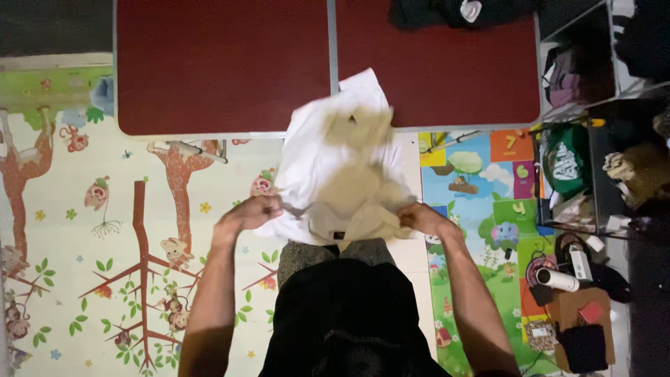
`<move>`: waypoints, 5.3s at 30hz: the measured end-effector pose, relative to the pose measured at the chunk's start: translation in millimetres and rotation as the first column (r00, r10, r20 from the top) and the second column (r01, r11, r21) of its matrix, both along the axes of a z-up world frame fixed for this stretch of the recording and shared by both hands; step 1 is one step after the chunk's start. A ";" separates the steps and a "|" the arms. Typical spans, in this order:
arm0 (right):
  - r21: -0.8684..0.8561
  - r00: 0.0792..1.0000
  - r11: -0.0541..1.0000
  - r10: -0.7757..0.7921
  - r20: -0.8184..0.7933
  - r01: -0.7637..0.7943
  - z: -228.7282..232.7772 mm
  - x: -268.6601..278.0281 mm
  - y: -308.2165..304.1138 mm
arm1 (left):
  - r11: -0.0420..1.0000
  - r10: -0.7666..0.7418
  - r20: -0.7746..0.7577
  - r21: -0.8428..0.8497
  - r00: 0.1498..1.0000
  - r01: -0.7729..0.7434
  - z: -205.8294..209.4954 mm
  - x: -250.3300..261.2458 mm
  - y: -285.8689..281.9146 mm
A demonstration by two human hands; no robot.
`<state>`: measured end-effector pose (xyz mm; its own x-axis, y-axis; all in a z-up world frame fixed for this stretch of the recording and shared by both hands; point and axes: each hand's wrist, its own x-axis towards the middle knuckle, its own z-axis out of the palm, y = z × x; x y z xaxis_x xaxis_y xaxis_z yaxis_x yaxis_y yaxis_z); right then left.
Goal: The person unfolds a shirt on a table, buttons its collar, inserts a hanger into the shirt, and hangs it onto a clothing rack.
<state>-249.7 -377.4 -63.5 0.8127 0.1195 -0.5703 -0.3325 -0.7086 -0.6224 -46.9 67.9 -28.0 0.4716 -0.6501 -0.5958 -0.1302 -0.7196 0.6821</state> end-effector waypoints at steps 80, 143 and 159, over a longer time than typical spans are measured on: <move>-0.162 0.600 0.948 -0.036 0.799 0.273 148.4 371.7 -148.9 | 0.793 0.590 0.464 -0.183 0.661 -0.581 151.0 310.0 -145.0; 0.452 0.675 0.597 -0.738 -0.017 0.663 -75.0 425.5 -82.8 | 0.728 0.531 -0.063 -0.475 0.845 -0.494 -128.7 301.1 -290.3; 0.533 0.596 0.506 -0.803 0.004 0.678 -11.0 313.2 -112.2 | 0.707 0.444 -0.247 -0.495 0.861 -0.506 -62.8 243.1 -307.6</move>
<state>63.5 -489.7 -74.5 0.8108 -0.4125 -0.4152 -0.4106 0.1046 -0.9058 196.2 -239.6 -90.8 0.7617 -0.5786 -0.2916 0.2216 -0.1902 0.9564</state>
